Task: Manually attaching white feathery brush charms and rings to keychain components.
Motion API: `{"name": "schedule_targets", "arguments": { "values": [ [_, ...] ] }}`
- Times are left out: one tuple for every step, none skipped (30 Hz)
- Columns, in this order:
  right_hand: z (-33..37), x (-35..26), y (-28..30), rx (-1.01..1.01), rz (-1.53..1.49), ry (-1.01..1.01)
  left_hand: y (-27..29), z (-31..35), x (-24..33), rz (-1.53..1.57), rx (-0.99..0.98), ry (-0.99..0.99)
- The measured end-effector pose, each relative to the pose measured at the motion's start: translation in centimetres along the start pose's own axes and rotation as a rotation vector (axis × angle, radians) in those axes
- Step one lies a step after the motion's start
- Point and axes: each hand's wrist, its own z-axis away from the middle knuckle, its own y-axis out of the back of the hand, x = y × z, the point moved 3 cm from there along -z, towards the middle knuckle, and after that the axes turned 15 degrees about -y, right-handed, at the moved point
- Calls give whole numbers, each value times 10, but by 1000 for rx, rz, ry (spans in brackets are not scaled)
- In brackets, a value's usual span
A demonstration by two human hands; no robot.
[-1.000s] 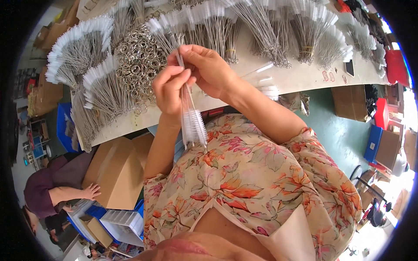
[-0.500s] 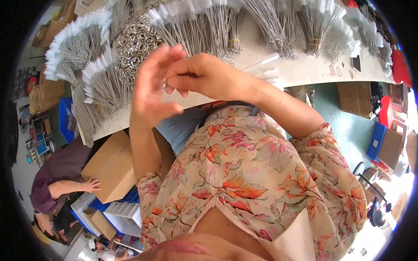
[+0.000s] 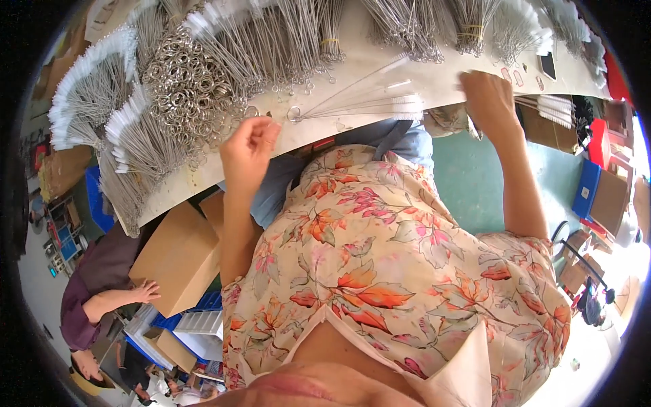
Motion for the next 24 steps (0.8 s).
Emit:
{"name": "schedule_targets", "arguments": {
  "values": [
    [4,10,-10,-6,0,-2,-6,7,-3,-97,-26,23],
    [3,17,-14,-46,-64,-105,-16,8,-9,-153,-32,11],
    [1,21,-15,-86,-130,-206,-22,7,-13,-157,-28,14],
    [7,16,-13,-36,-291,-188,-26,5,-14,-250,-24,-32],
    [9,9,-15,-30,-580,-133,-29,3,-15,-342,-27,-82],
    [11,-5,-15,-87,-836,-73,-32,1,-18,-367,-61,-96],
    [13,-26,-10,-145,-1093,-7,-30,1,-16,-370,-63,-99],
    [15,-55,1,-186,-1134,106,-28,3,-18,-148,-67,41],
    [19,-86,16,-227,-1170,222,-26,6,-18,75,-68,180],
    [23,-116,25,-206,-1151,381,-23,7,-14,68,-63,183],
    [28,-139,37,-181,-1125,532,-17,5,-6,378,99,169],
    [30,-165,44,-121,-1052,586,-2,5,-1,674,258,151],
    [32,-184,51,-61,-978,640,14,4,5,659,256,152],
    [29,-193,53,-63,-979,663,27,1,12,633,264,107],
    [27,-200,56,-96,-1031,704,39,1,19,599,276,64],
    [25,-206,60,-130,-1081,743,49,4,22,513,227,-13],
    [24,-210,63,-136,-1085,768,59,6,24,497,247,-8],
    [22,-212,69,-215,-1205,821,68,6,31,462,214,-80],
    [20,-213,74,-298,-1322,869,74,6,37,428,178,-151],
    [20,-214,79,-302,-1322,886,79,7,41,443,188,-153],
    [21,-216,79,-521,-1364,819,83,9,42,434,197,-152],
    [23,-218,78,-740,-1392,741,86,11,43,419,175,-170],
    [24,-217,82,-741,-1390,748,88,12,44,406,149,-189],
    [24,-218,82,-858,-1383,693,89,12,44,404,152,-190]
  ]
}}
